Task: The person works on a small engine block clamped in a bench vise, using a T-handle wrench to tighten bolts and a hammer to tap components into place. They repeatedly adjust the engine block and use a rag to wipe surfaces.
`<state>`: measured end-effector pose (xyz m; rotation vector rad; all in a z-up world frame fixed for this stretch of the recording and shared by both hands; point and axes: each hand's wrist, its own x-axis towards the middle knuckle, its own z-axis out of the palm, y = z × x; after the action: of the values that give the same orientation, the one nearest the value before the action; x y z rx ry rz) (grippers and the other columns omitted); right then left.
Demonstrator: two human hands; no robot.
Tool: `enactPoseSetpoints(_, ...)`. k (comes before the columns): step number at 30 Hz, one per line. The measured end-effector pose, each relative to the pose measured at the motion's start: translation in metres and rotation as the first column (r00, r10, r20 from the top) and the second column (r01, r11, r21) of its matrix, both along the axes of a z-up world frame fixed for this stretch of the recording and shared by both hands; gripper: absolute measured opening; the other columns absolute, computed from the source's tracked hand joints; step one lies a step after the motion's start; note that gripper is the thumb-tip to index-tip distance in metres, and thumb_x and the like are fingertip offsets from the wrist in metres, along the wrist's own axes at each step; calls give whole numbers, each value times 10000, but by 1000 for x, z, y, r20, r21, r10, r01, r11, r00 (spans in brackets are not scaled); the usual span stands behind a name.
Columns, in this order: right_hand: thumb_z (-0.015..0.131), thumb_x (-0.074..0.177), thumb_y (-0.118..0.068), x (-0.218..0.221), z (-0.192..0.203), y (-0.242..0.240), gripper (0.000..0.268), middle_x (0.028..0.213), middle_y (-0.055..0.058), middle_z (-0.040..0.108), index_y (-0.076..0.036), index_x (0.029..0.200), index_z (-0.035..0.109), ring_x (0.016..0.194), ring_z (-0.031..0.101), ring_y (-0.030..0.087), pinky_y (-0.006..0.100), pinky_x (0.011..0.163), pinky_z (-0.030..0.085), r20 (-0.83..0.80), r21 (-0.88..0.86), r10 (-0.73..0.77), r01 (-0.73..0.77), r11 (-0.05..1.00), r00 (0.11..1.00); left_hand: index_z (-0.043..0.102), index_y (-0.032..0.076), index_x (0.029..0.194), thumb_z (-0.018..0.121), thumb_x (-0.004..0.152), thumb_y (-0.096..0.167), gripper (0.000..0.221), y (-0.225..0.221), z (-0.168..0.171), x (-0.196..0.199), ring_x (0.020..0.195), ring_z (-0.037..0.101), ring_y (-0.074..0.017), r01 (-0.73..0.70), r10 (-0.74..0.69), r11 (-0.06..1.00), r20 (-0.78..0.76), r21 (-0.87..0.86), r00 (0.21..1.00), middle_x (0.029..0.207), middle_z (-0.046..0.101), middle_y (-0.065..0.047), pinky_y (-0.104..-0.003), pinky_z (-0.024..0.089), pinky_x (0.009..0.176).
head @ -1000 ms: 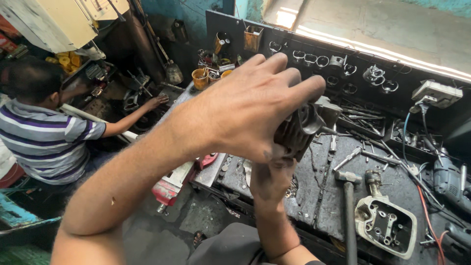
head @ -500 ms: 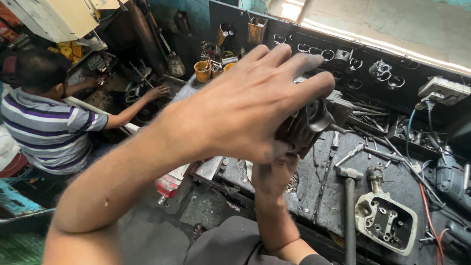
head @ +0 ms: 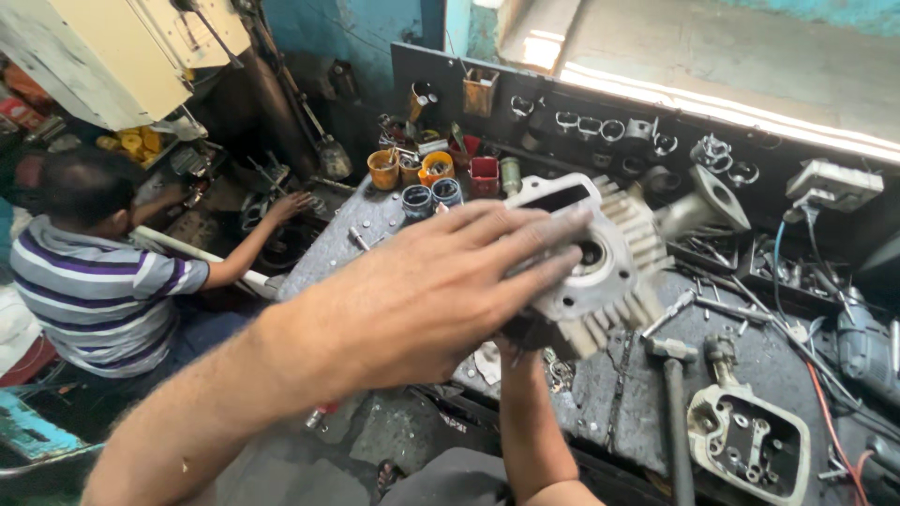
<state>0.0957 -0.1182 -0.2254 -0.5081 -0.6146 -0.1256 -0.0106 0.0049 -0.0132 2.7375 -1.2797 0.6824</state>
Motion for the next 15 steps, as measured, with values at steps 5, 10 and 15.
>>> enactPoseSetpoints(5, 707, 954, -96, 11, 11, 6, 392, 1322, 178, 627, -14, 1322, 599, 1220, 626, 318, 454, 1109, 503, 26, -72, 26, -24, 997, 999, 585, -11, 1403, 673, 838, 118, 586, 0, -7, -5, 1449, 389, -284, -28, 28, 998, 1, 51, 1000, 1594, 379, -153, -480, 368, 1146)
enactPoseSetpoints(10, 710, 938, -97, 11, 9, 7, 365, 1286, 182, 637, -28, 1284, 617, 1190, 636, 324, 446, 1087, 513, 36, -138, 64, -59, 989, 997, 676, 228, 1347, 761, 804, 249, 551, 9, -16, -2, 1537, 274, -250, -71, 53, 990, 142, 125, 989, 1669, 283, -21, -548, 198, 1248)
enactPoseSetpoints(15, 712, 923, -99, 3, 2, 3, 338, 1249, 186, 648, -41, 1247, 635, 1161, 645, 329, 439, 1065, 523, 54, -156, 59, -50, 987, 997, 679, 301, 1398, 803, 879, 337, 534, 21, -36, -8, 1577, 258, -227, -32, 22, 999, 237, 37, 971, 1706, 305, 67, -584, 63, 1300)
